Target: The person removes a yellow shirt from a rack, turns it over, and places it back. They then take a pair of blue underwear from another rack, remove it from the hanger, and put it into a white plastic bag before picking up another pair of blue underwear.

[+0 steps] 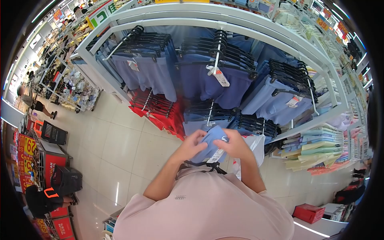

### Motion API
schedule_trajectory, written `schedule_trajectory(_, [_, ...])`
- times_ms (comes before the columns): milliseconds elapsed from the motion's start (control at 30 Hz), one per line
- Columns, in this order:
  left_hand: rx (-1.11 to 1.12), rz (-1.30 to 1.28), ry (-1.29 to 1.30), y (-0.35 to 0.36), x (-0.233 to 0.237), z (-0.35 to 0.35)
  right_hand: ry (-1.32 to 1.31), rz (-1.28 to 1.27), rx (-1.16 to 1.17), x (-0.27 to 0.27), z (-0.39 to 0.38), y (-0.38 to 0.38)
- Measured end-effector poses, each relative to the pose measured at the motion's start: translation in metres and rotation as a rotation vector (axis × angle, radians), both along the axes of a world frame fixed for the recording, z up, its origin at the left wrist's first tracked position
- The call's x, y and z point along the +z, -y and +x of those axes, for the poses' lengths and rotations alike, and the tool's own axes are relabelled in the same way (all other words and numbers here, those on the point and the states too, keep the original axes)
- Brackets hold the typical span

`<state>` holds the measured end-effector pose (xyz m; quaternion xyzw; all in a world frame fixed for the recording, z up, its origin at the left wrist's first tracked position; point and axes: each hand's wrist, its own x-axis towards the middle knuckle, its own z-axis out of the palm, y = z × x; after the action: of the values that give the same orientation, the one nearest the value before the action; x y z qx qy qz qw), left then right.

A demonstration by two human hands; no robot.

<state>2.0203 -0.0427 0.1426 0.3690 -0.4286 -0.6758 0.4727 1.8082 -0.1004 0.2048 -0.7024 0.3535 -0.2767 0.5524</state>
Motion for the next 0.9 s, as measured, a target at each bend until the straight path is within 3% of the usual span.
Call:
schedule_trajectory(100, [-0.24, -0.159, 0.437, -0.002, 0.008, -0.002, 0.143, 0.211, -0.122, 0.003, -0.014, 0.004])
schedule_trajectory(200, [-0.311, -0.29, 0.58, -0.001, -0.034, -0.005, 0.44, 0.261, -0.255, -0.014, -0.032, 0.015])
schedule_trajectory(300, [-0.128, -0.128, 0.64, -0.002, -0.035, -0.007, 0.72, 0.363, -0.454, -0.005, -0.042, 0.018])
schedule_trajectory(400, [0.144, -0.047, 0.618, 0.006, -0.046, 0.0, 0.71, 0.393, -0.465, -0.015, -0.05, 0.022])
schedule_trajectory(533, [0.361, 0.195, 0.023, 0.015, -0.04, -0.011, 0.676, 0.509, -0.378, -0.038, -0.037, 0.016])
schedule_trajectory(633, [0.339, 0.53, -0.272, 0.016, -0.002, -0.028, 0.377, 0.543, -0.401, -0.062, -0.015, 0.008])
schedule_trajectory(733, [0.122, 0.454, -0.487, 0.019, -0.034, -0.04, 0.094, 0.063, -0.499, -0.12, 0.012, 0.001])
schedule_trajectory(833, [0.14, 0.52, -0.368, 0.014, -0.042, -0.064, 0.049, -0.04, -0.582, -0.134, 0.009, -0.004])
schedule_trajectory(900, [0.076, 0.376, -0.135, 0.013, -0.04, -0.077, 0.281, 0.149, -0.563, -0.133, -0.001, -0.008])
